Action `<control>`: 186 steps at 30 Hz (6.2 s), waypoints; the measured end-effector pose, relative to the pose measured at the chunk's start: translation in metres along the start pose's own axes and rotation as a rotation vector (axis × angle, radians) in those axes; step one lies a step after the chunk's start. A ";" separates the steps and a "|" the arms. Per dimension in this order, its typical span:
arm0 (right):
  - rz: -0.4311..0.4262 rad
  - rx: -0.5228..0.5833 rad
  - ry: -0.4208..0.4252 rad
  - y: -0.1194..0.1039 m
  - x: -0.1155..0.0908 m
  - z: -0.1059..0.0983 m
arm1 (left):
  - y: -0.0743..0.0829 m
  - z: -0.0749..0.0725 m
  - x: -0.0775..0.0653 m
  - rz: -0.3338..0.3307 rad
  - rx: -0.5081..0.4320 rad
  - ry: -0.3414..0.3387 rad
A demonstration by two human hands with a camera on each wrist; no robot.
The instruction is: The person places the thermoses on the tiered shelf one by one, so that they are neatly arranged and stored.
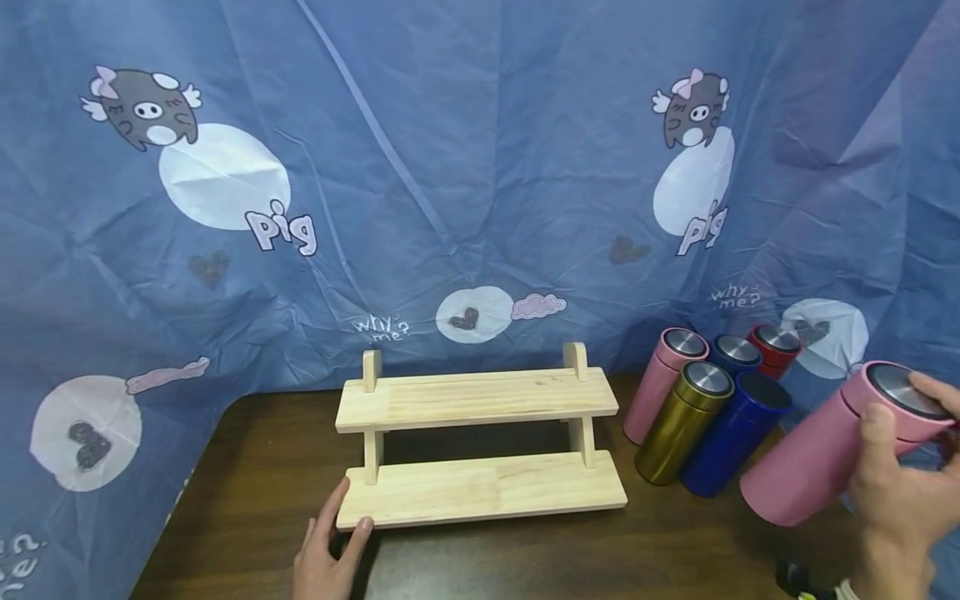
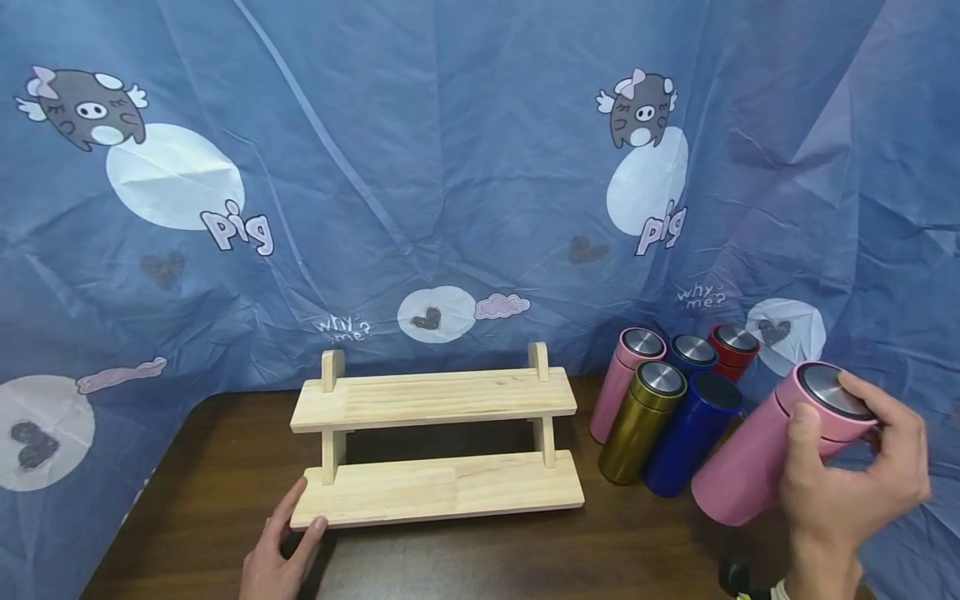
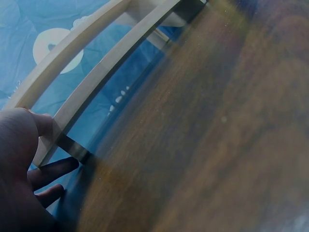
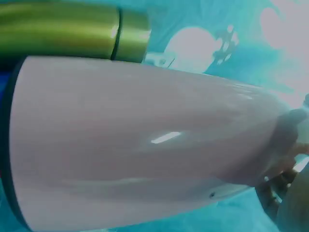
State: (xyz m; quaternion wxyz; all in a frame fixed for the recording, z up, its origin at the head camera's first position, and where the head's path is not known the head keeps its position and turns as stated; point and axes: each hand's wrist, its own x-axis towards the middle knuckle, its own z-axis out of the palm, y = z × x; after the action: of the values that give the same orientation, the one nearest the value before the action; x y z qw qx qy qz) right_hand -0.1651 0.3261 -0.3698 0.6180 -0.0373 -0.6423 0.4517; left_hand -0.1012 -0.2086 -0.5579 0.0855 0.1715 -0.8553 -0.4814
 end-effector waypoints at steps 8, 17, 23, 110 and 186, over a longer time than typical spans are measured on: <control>-0.031 0.180 -0.073 -0.036 -0.019 0.012 | -0.003 0.001 0.000 0.034 -0.008 0.016; -0.057 0.281 -0.242 -0.053 -0.043 0.028 | -0.006 0.003 -0.003 0.065 -0.032 0.040; -0.055 0.324 -0.359 -0.062 -0.060 0.038 | -0.005 0.003 -0.001 0.061 -0.031 0.041; -0.059 0.541 -0.865 -0.183 -0.136 0.259 | -0.005 0.000 -0.003 0.096 -0.044 0.028; -0.213 0.387 -1.083 -0.160 -0.152 0.255 | -0.007 0.004 -0.005 0.133 -0.059 0.092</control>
State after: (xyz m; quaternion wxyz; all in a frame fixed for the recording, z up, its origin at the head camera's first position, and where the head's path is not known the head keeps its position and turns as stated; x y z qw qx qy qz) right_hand -0.2591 0.0031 -0.3413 0.2392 0.3773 -0.7727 0.4509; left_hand -0.0966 -0.2072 -0.5653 0.1616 0.1337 -0.8455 -0.4910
